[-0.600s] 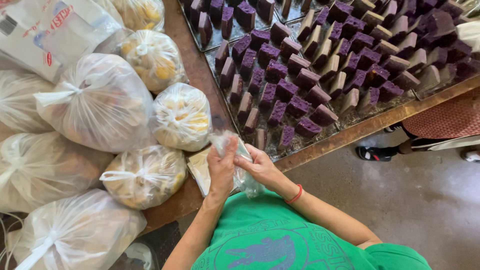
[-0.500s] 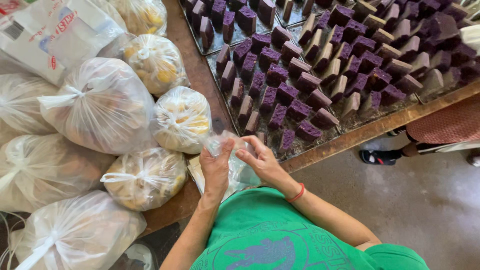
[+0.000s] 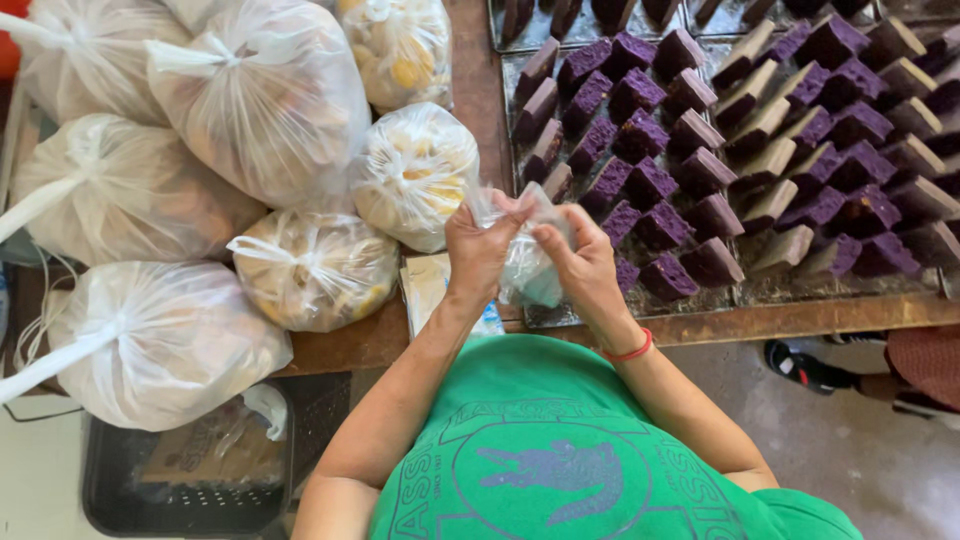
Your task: The person picks up individual rectangular purple food items from a table and places them one by one into small plastic bags by hand.
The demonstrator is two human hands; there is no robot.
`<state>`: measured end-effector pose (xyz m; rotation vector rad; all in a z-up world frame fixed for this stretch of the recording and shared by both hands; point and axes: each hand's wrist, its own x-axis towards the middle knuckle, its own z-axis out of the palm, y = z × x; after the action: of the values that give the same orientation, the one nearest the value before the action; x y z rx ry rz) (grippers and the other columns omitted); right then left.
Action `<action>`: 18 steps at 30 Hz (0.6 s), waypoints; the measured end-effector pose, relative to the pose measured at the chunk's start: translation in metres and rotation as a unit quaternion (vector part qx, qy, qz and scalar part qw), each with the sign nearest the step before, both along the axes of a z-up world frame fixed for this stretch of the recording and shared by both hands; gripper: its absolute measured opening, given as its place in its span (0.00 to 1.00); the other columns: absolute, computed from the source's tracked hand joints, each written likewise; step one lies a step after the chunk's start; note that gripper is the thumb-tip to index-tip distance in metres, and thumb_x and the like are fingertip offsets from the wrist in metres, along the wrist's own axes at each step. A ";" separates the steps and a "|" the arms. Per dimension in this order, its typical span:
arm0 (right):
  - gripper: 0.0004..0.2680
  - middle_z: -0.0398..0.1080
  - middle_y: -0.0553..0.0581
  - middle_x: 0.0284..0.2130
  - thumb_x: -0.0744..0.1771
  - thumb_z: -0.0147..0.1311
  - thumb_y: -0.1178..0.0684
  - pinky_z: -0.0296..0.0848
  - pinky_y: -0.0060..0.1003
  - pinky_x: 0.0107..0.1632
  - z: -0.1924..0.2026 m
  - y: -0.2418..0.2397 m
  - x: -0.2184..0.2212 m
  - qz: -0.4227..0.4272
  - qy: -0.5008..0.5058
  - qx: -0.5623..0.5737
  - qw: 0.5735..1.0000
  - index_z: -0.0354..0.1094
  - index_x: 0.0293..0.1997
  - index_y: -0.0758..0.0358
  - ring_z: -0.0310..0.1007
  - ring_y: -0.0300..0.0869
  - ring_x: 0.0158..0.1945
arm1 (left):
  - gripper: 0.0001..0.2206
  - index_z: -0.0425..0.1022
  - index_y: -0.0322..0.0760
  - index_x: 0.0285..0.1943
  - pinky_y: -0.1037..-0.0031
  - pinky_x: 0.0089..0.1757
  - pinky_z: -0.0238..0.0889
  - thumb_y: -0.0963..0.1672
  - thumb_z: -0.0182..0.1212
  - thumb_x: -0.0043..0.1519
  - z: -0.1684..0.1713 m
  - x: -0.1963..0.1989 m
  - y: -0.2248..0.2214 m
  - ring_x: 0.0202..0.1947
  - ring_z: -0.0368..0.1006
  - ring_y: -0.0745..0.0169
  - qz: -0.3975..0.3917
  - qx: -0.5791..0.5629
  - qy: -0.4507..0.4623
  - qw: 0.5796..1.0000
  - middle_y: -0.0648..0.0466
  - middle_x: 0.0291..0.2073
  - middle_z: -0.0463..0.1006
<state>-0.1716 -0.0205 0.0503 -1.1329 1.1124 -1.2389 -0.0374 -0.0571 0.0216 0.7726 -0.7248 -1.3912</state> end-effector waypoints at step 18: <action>0.09 0.68 0.51 0.37 0.74 0.48 0.55 0.64 0.28 0.45 -0.040 -0.021 -0.004 -0.022 0.047 -0.035 0.998 0.73 0.45 0.69 0.64 0.33 0.42 | 0.06 0.82 0.30 0.44 0.81 0.38 0.69 0.42 0.67 0.65 -0.016 -0.006 -0.002 0.35 0.74 0.75 0.011 0.046 -0.142 0.989 0.59 0.33 0.82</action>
<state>-0.1758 -0.0412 0.0100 -1.2361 1.1786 -1.2770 -0.0434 -0.0590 0.0054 1.0629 -0.8728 -1.3163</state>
